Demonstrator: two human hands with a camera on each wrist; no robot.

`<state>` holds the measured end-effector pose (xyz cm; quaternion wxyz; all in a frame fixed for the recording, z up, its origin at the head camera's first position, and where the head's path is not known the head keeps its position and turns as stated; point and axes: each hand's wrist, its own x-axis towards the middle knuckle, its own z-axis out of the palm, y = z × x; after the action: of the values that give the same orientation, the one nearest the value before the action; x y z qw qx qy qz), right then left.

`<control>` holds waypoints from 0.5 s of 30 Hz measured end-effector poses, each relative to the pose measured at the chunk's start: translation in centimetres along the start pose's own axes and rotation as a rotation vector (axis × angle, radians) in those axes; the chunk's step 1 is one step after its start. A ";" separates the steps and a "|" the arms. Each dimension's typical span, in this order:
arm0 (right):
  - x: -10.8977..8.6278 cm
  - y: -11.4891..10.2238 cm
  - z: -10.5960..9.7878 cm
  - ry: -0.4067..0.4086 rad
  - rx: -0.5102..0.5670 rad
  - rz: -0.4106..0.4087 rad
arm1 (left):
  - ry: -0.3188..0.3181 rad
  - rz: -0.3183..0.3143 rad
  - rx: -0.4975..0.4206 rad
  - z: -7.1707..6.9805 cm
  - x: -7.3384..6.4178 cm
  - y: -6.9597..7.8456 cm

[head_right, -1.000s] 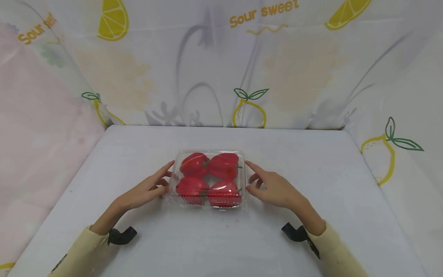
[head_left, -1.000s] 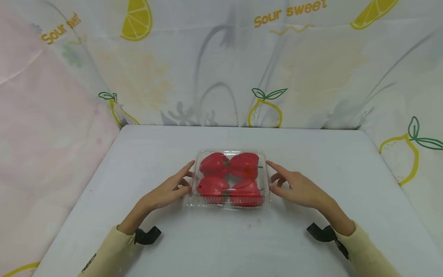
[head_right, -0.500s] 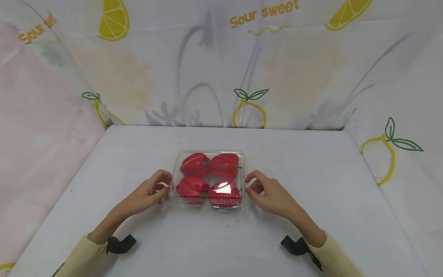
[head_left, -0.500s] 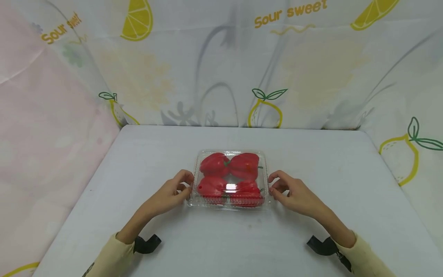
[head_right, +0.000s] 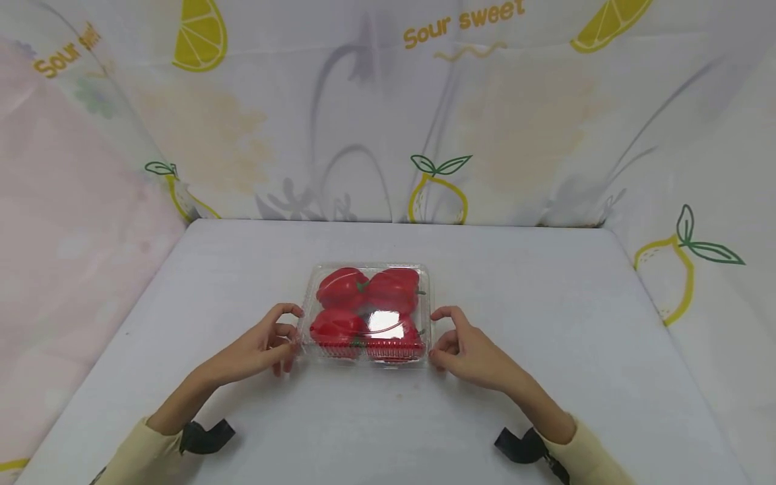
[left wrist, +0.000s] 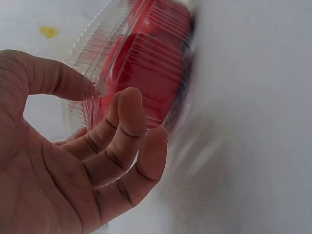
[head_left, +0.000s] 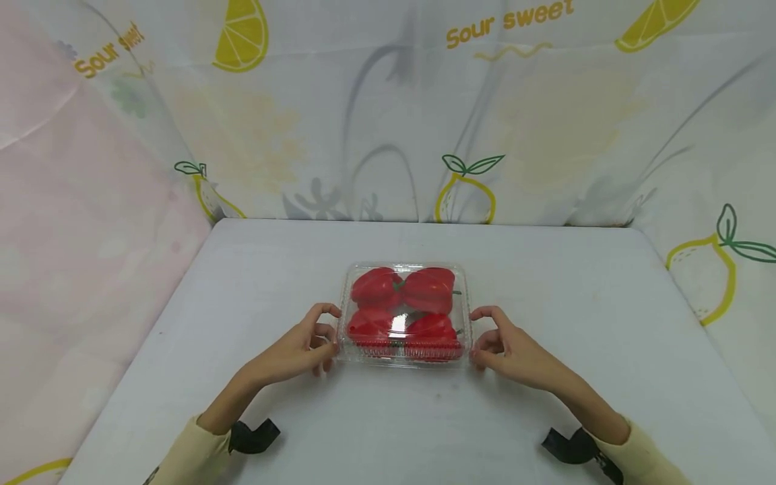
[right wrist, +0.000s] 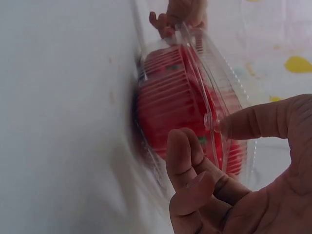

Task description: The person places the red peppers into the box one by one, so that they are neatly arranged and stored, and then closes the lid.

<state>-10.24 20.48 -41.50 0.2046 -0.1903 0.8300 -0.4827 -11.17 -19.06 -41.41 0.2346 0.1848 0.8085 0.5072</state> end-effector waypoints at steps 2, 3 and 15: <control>-0.1 -0.1 0.2 -0.006 0.046 0.018 | -0.011 0.002 -0.029 -0.1 -0.1 0.0; -0.1 -0.2 0.2 -0.008 0.063 0.027 | -0.018 0.005 -0.042 -0.1 -0.1 0.1; -0.4 -0.2 0.7 -0.023 0.169 0.056 | -0.101 -0.052 -0.131 -0.9 -0.2 0.5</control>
<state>-9.52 20.09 -41.60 0.2431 -0.1548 0.7889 -0.5428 -11.51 -19.58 -40.60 0.2999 0.1733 0.7651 0.5428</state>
